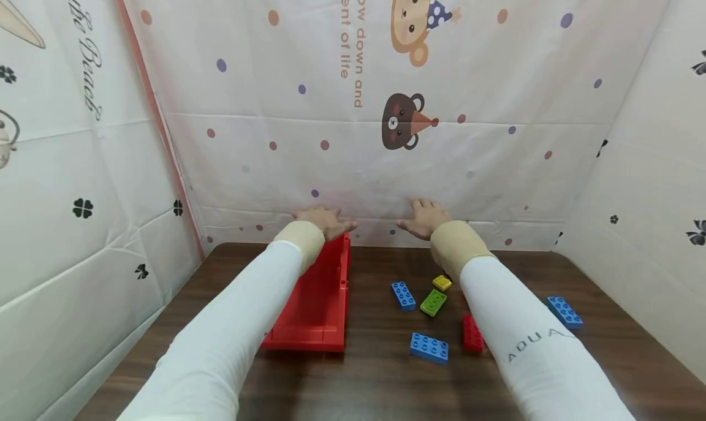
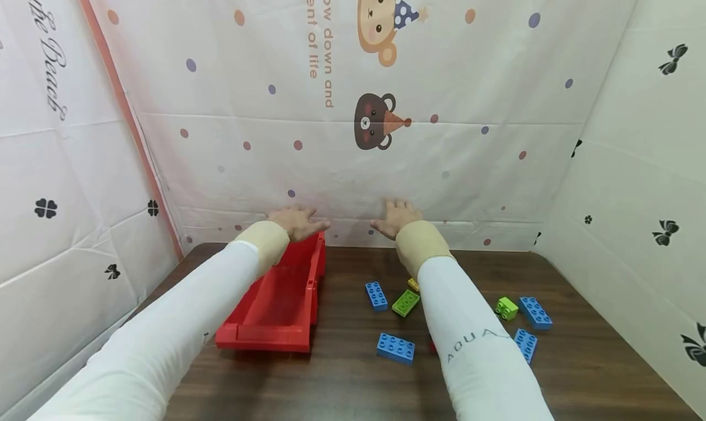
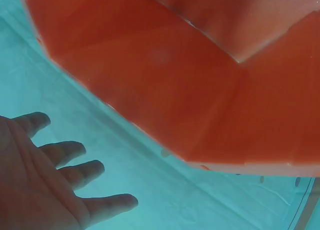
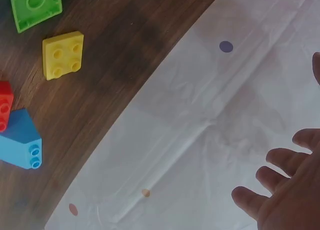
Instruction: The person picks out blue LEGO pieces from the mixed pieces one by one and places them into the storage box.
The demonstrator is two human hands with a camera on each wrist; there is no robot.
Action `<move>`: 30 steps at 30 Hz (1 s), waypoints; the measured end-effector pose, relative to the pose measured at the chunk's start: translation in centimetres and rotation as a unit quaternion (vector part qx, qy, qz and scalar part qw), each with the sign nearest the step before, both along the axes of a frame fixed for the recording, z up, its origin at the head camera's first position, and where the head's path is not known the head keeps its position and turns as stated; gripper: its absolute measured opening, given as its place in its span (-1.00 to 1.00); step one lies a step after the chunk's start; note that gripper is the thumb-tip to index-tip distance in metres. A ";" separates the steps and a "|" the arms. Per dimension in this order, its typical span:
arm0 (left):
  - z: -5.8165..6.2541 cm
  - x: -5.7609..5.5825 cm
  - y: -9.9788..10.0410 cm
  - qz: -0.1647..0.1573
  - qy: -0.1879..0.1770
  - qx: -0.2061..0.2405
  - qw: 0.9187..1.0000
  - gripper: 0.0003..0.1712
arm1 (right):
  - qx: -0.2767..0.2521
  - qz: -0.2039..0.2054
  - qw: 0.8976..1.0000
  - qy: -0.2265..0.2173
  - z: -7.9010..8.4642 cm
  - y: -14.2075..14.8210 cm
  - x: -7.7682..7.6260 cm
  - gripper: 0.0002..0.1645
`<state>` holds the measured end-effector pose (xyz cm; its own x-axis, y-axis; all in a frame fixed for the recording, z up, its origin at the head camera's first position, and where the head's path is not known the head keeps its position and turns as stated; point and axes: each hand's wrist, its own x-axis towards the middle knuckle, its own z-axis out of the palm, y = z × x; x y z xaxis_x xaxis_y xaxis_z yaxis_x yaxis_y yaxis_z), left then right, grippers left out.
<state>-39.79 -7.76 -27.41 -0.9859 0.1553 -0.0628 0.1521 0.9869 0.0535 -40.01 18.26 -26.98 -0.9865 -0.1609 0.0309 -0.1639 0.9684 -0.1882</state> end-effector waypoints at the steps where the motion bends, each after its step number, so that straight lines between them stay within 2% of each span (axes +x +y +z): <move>1: 0.1 0.0 -0.1 0.000 -0.007 0.000 1.000 -0.05 | 0.001 -0.001 1.000 0.000 0.0 0.1 0.0 0.02; 8: 0.6 -0.2 -1.1 0.014 -0.020 0.034 0.999 -0.17 | 0.016 -0.006 1.000 -0.006 -0.3 0.8 -0.4 -0.04; 11: 0.4 -0.2 -1.7 0.020 -0.018 0.028 0.999 -0.23 | 0.019 0.000 1.000 -0.004 -0.7 1.2 -0.4 -0.08; 18: -0.3 0.9 -3.1 0.064 -0.051 0.063 0.995 -0.42 | 0.029 0.037 0.999 -0.007 -2.4 2.3 -0.5 -0.38; 23: 0.5 1.7 -4.4 0.060 -0.064 0.051 0.995 -0.83 | 0.013 0.040 0.999 -0.017 -2.9 2.9 -0.5 -0.41; 25: 0.8 1.7 -4.8 0.048 -0.070 0.036 0.996 -0.78 | 0.010 0.041 0.999 -0.016 -3.0 2.9 -0.3 -0.38; 27: 0.6 0.9 -5.4 0.036 -0.086 0.028 0.995 -0.77 | 0.006 0.037 0.999 -0.021 -3.1 2.9 -0.2 -0.36; 28: 0.2 0.2 -5.8 0.024 -0.093 0.016 0.995 -0.70 | 0.006 0.037 0.999 -0.023 -3.2 2.8 -0.2 -0.35; 29: -0.5 -1.1 -6.4 0.001 -0.093 -0.001 0.996 -0.60 | 0.003 0.034 0.999 -0.024 -3.3 2.7 -0.2 -0.36; 30: -1.6 -2.9 -7.1 -0.002 -0.099 -0.003 0.995 -0.45 | 0.000 0.033 0.999 -0.026 -3.3 2.6 -0.1 -0.36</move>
<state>-42.67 -14.84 -28.98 -0.9536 0.1583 -0.2560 0.1430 0.9867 0.0772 -40.14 20.86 -30.29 -0.9739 -0.2260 -0.0198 -0.2178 0.9557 -0.1979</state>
